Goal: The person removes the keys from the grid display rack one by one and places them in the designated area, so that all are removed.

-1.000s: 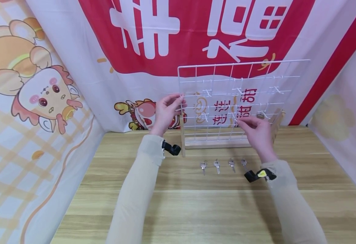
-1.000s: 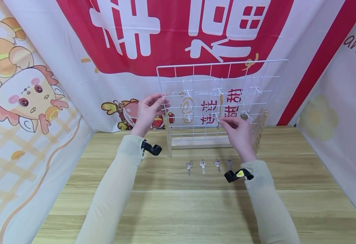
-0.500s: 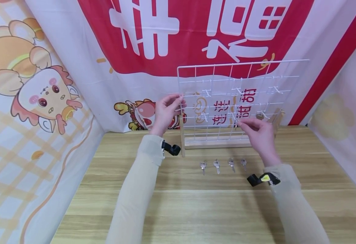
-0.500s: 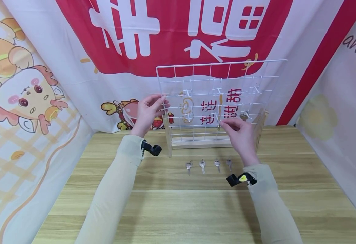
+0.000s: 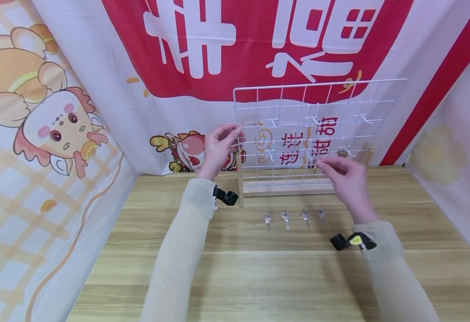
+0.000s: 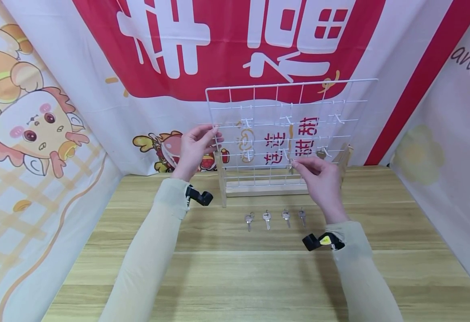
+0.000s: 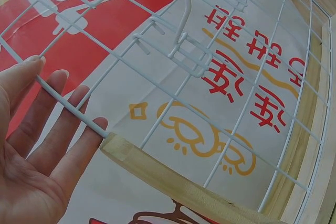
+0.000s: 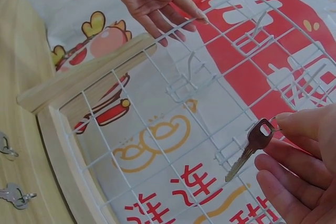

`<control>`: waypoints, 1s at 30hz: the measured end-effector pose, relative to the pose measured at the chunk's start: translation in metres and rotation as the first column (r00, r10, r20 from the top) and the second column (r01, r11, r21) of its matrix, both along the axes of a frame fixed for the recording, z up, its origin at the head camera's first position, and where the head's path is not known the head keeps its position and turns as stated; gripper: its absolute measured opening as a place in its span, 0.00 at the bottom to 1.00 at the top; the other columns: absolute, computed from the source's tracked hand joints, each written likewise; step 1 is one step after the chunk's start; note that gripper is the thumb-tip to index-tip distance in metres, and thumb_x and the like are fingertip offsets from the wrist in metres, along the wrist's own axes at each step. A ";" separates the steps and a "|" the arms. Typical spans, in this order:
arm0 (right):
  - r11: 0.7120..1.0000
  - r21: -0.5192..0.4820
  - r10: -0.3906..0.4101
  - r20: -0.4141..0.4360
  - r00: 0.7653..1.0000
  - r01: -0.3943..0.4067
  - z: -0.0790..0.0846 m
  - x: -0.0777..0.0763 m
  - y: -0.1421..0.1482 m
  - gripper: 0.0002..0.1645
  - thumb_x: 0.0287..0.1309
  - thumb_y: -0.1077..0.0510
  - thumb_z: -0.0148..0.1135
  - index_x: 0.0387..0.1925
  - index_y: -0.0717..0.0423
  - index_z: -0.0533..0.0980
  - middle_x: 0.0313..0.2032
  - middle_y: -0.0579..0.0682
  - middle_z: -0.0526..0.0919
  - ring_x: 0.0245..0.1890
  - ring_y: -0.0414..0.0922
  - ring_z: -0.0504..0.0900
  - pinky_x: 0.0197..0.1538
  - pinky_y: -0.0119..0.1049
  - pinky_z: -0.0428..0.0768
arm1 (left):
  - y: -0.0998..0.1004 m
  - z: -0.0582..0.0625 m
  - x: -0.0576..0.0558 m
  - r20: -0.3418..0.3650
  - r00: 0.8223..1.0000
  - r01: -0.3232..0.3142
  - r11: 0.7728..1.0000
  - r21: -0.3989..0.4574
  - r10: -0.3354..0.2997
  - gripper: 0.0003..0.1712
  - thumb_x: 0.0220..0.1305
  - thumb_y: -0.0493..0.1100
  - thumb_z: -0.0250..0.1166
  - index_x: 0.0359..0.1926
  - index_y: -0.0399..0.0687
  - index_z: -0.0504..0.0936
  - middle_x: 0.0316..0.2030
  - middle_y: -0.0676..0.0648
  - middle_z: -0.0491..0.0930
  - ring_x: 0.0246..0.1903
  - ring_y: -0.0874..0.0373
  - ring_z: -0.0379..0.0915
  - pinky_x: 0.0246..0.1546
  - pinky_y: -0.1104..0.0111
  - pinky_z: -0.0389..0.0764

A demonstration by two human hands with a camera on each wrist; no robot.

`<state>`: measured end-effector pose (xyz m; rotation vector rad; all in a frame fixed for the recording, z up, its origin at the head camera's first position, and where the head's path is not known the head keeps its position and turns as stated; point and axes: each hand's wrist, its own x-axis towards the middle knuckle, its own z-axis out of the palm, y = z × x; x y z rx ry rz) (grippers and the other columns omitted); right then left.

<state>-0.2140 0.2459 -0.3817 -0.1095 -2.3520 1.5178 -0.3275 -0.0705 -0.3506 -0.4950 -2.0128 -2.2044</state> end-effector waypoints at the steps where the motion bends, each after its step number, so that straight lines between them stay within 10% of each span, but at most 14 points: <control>1: 1.000 -0.004 0.001 -0.006 1.000 -0.001 0.000 0.001 0.000 0.28 0.63 0.38 0.68 0.53 0.53 0.83 0.50 0.48 0.84 0.47 0.42 0.81 0.47 0.28 0.81 | 0.000 0.000 0.000 0.000 1.000 0.000 1.000 0.001 0.000 0.21 0.69 0.52 0.67 0.57 0.45 0.84 0.46 0.43 0.85 0.47 0.49 0.85 0.51 0.58 0.84; 30: 0.999 -0.029 -0.035 0.069 0.997 0.037 -0.024 0.019 0.023 0.29 0.65 0.39 0.66 0.56 0.56 0.81 0.50 0.51 0.83 0.44 0.42 0.83 0.44 0.25 0.81 | 0.000 -0.001 -0.001 0.007 1.000 0.005 1.000 0.002 -0.005 0.23 0.69 0.52 0.67 0.58 0.45 0.84 0.47 0.43 0.85 0.49 0.46 0.83 0.51 0.59 0.84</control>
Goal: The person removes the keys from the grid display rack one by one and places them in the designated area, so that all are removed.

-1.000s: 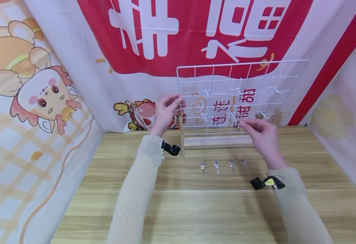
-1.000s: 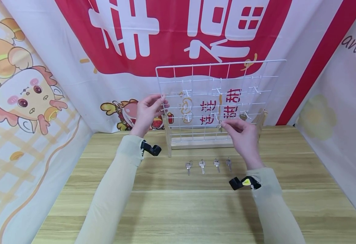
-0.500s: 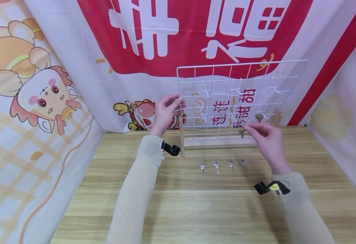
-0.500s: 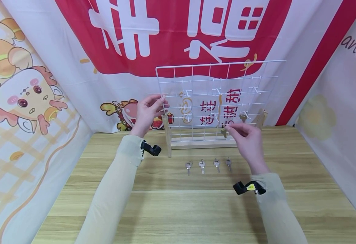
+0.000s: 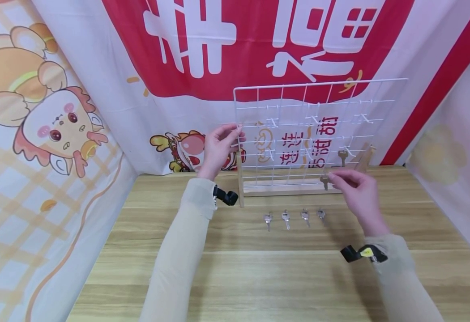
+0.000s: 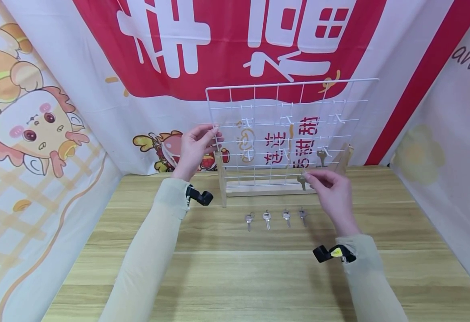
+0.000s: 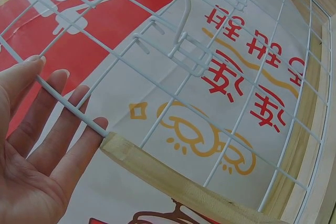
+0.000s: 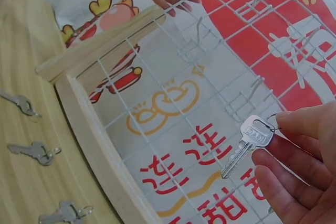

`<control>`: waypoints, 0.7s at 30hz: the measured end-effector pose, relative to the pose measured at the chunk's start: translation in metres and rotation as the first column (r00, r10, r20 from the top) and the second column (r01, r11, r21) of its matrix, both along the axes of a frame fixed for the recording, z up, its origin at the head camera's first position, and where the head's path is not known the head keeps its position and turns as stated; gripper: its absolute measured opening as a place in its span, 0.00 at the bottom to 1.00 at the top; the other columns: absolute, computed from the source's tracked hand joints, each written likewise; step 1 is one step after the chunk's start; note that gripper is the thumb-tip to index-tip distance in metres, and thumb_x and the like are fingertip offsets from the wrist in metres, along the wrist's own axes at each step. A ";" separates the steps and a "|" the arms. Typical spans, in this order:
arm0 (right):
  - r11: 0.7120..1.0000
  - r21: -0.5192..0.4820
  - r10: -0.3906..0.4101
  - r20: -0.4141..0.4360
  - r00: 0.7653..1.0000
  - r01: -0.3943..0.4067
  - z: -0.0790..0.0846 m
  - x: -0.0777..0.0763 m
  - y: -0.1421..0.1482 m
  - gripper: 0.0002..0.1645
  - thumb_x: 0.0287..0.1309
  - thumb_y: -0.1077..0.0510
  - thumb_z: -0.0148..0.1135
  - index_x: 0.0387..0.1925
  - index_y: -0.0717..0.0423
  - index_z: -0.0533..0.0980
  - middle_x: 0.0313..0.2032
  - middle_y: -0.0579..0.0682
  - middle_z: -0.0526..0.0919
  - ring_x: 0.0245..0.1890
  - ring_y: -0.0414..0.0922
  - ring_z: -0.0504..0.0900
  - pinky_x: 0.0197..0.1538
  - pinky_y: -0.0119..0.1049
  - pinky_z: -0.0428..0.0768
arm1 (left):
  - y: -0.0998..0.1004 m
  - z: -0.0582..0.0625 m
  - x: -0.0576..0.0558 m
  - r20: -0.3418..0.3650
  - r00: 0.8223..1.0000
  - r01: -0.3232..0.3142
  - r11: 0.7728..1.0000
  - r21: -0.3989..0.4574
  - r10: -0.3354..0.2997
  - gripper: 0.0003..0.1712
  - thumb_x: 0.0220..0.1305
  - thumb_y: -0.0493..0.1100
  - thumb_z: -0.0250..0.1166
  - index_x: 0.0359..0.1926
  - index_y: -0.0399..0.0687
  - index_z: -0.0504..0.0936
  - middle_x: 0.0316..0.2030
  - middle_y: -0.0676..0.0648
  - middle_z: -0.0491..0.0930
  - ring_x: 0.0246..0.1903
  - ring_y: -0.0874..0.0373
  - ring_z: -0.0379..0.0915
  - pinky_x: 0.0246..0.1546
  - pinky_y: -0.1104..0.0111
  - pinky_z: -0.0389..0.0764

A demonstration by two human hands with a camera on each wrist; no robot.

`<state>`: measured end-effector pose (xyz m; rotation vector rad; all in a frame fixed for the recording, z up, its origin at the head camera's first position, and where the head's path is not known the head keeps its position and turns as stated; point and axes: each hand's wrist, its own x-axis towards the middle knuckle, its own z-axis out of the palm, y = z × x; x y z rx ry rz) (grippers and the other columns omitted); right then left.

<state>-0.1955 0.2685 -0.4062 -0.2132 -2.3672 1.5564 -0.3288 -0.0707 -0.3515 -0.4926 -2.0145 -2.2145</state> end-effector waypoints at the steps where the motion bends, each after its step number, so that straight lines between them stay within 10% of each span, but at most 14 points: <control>1: 1.000 -0.003 0.001 -0.005 1.000 -0.001 -0.002 0.001 0.001 0.28 0.66 0.40 0.67 0.56 0.56 0.81 0.50 0.52 0.84 0.44 0.42 0.83 0.44 0.25 0.81 | 0.000 0.000 0.000 -0.002 1.000 0.000 1.000 0.001 0.000 0.23 0.69 0.52 0.67 0.58 0.45 0.84 0.47 0.43 0.85 0.49 0.46 0.83 0.51 0.59 0.84; 21: 0.999 0.029 0.032 0.100 0.994 -0.035 -0.048 0.009 0.035 0.28 0.70 0.45 0.64 0.57 0.64 0.80 0.47 0.57 0.83 0.41 0.44 0.85 0.40 0.25 0.82 | 0.000 -0.001 -0.001 0.002 1.000 0.000 1.000 0.009 0.000 0.21 0.68 0.53 0.67 0.56 0.47 0.85 0.47 0.42 0.85 0.49 0.47 0.84 0.53 0.55 0.83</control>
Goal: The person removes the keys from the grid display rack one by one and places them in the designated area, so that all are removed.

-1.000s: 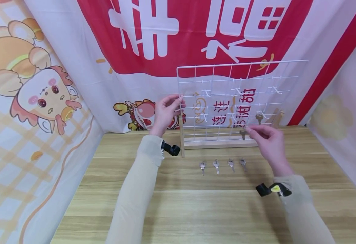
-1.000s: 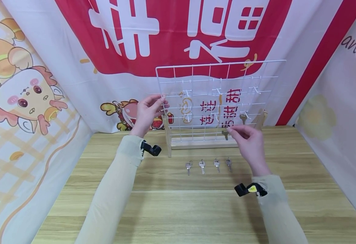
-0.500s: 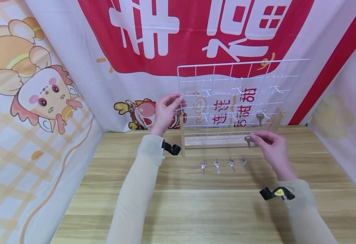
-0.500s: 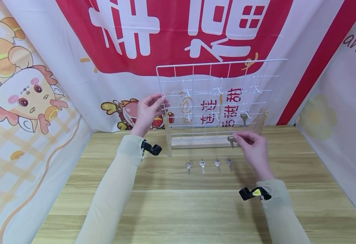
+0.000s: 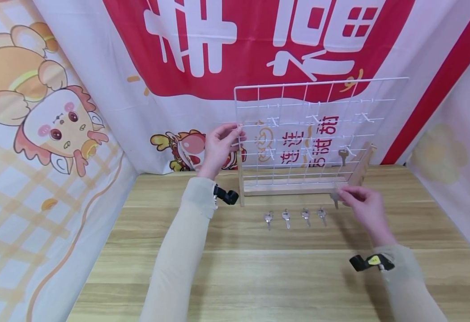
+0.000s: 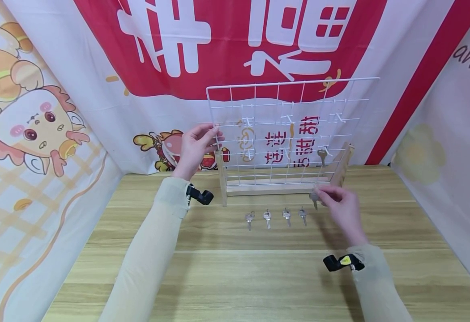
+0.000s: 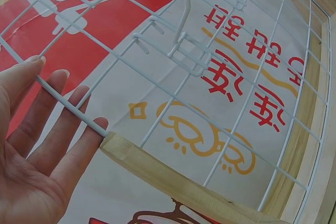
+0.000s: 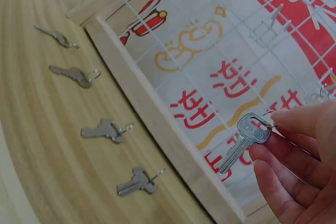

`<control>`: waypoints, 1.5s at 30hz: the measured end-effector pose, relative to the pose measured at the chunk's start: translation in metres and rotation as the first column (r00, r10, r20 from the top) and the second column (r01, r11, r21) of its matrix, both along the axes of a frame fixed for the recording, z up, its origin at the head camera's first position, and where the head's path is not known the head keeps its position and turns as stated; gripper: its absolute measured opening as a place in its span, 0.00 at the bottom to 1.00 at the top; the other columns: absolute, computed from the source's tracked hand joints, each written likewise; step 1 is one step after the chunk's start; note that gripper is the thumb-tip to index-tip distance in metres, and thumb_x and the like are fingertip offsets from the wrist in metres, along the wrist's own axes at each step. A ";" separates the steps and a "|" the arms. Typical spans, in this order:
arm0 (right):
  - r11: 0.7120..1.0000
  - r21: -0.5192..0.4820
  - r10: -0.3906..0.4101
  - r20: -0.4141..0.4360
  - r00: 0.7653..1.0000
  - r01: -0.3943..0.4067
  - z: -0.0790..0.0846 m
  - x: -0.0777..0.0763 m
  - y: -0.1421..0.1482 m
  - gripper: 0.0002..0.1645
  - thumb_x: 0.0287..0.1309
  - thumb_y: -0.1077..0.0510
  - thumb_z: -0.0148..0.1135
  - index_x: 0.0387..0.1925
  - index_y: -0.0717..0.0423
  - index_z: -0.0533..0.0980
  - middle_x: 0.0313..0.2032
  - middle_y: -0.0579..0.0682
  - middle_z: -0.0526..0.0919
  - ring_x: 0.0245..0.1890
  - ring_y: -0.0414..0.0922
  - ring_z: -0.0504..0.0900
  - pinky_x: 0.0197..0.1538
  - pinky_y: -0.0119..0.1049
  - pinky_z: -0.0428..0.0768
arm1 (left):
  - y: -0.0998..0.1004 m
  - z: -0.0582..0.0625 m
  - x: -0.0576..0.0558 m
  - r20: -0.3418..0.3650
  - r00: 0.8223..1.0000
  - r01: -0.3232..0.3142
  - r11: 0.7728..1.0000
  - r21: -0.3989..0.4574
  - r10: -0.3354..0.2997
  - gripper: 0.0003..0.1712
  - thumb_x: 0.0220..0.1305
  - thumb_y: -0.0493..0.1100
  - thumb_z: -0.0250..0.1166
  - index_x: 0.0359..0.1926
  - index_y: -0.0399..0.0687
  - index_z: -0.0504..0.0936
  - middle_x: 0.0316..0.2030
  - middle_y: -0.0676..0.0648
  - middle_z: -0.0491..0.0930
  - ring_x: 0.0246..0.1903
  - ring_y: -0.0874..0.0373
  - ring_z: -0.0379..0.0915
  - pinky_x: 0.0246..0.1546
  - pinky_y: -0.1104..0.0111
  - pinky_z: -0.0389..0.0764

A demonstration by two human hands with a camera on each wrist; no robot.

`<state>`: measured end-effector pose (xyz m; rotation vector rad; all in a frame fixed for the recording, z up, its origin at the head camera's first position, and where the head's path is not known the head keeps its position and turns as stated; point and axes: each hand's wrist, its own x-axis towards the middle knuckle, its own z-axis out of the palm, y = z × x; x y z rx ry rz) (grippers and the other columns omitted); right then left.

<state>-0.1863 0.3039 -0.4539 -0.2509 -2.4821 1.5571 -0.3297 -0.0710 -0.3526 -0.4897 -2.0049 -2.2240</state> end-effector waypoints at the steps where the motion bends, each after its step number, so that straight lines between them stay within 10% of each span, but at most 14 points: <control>1: 1.000 0.005 0.002 0.005 1.000 -0.002 -0.003 0.000 0.002 0.27 0.70 0.45 0.64 0.56 0.64 0.80 0.47 0.58 0.83 0.40 0.43 0.84 0.40 0.26 0.83 | 0.000 0.000 0.000 0.000 1.000 -0.001 1.000 -0.001 0.001 0.21 0.68 0.53 0.67 0.56 0.47 0.85 0.47 0.42 0.85 0.48 0.47 0.84 0.52 0.56 0.83; 25: 0.998 0.062 0.015 0.203 0.979 -0.028 -0.056 0.000 0.027 0.30 0.70 0.40 0.62 0.59 0.60 0.79 0.52 0.60 0.82 0.45 0.46 0.83 0.42 0.30 0.84 | 0.002 0.003 0.000 0.020 1.000 0.005 1.000 0.023 -0.005 0.19 0.73 0.42 0.64 0.59 0.36 0.81 0.48 0.37 0.85 0.50 0.40 0.82 0.55 0.46 0.79; 45: 0.988 0.150 -0.007 0.218 0.976 -0.026 -0.060 -0.008 0.019 0.24 0.72 0.48 0.62 0.57 0.63 0.80 0.48 0.62 0.84 0.44 0.52 0.83 0.38 0.29 0.81 | 0.001 -0.001 -0.001 -0.014 1.000 0.006 1.000 0.026 -0.006 0.16 0.70 0.47 0.67 0.54 0.47 0.86 0.45 0.42 0.86 0.46 0.48 0.85 0.55 0.44 0.79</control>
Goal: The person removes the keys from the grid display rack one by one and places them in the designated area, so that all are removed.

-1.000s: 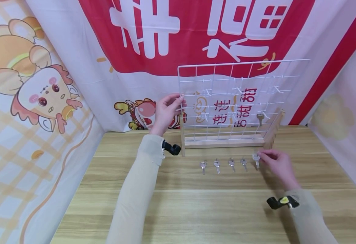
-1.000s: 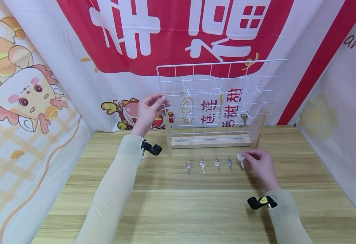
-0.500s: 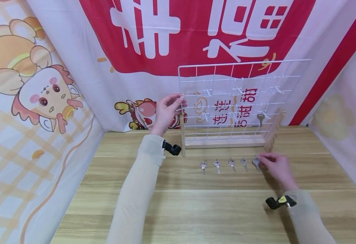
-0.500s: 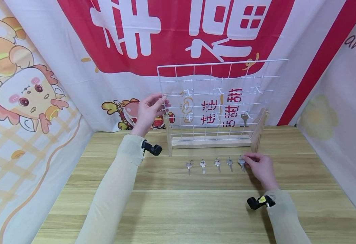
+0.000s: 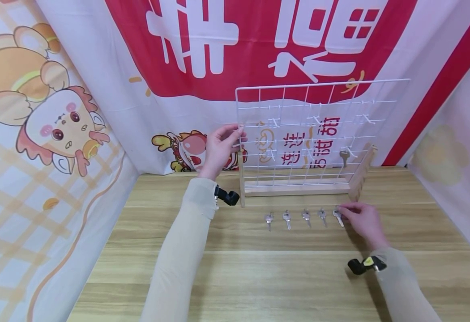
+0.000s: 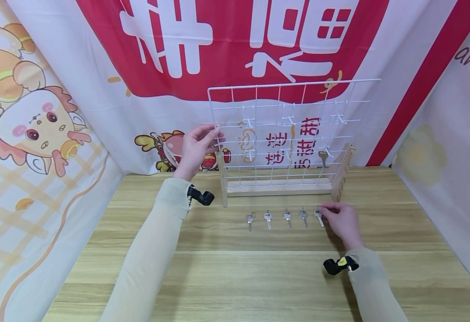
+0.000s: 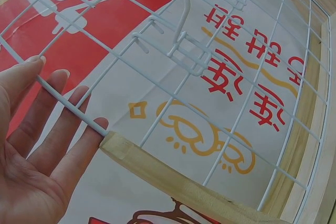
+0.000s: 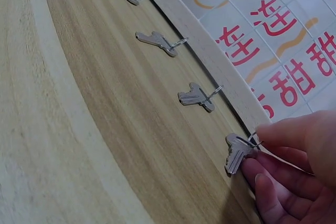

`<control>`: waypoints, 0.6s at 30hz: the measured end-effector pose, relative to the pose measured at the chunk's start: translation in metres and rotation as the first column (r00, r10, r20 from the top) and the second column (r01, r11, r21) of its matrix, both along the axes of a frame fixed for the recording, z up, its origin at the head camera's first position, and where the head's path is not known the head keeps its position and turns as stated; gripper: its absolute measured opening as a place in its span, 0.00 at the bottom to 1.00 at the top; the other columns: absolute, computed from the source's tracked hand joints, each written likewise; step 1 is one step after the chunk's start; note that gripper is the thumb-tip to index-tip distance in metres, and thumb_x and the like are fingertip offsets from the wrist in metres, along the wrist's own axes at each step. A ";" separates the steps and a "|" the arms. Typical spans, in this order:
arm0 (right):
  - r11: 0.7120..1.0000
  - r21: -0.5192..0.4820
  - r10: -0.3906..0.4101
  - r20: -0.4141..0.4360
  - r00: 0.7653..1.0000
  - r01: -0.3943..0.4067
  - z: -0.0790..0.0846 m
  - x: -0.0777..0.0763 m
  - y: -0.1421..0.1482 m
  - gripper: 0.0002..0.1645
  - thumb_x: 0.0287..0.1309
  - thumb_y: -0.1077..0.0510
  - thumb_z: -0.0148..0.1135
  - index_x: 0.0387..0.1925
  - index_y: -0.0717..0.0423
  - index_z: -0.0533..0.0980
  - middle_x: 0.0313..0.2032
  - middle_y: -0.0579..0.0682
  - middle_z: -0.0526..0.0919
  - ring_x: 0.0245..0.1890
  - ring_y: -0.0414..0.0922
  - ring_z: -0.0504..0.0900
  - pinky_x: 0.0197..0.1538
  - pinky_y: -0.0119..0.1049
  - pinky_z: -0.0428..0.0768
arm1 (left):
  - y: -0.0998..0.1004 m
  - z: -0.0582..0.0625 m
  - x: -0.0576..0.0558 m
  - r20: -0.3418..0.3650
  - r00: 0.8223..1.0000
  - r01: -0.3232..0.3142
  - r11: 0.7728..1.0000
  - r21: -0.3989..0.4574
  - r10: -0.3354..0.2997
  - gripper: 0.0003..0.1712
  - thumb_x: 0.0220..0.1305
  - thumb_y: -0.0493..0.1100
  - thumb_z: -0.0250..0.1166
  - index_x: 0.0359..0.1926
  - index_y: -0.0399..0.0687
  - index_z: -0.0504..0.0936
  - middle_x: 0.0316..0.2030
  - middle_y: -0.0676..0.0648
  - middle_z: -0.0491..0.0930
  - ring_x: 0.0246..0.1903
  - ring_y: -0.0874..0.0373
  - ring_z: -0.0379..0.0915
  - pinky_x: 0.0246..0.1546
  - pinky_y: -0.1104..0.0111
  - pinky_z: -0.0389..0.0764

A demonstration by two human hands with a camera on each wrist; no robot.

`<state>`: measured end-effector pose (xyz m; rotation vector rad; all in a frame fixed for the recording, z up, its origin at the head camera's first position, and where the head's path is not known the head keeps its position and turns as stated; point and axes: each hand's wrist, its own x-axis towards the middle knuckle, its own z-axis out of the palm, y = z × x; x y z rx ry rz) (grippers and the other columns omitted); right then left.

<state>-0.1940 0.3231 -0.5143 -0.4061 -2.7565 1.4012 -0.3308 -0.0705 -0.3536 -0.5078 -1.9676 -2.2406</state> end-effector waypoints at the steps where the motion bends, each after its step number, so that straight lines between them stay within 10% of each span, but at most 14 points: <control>1: 1.000 0.006 0.001 0.002 1.000 -0.001 0.000 0.000 0.000 0.24 0.72 0.48 0.62 0.57 0.63 0.80 0.48 0.62 0.84 0.44 0.52 0.82 0.38 0.30 0.81 | 0.000 0.000 0.000 -0.001 1.000 -0.001 1.000 -0.001 0.001 0.16 0.70 0.47 0.67 0.54 0.47 0.86 0.45 0.42 0.86 0.46 0.48 0.85 0.55 0.45 0.79; 18: 0.999 0.039 -0.011 0.036 0.999 0.010 -0.002 -0.001 0.003 0.25 0.72 0.45 0.62 0.55 0.61 0.81 0.49 0.60 0.84 0.46 0.54 0.80 0.43 0.39 0.77 | 0.000 0.001 0.001 0.001 1.000 -0.010 1.000 -0.012 0.010 0.16 0.70 0.49 0.67 0.54 0.48 0.86 0.45 0.42 0.86 0.46 0.48 0.85 0.54 0.47 0.80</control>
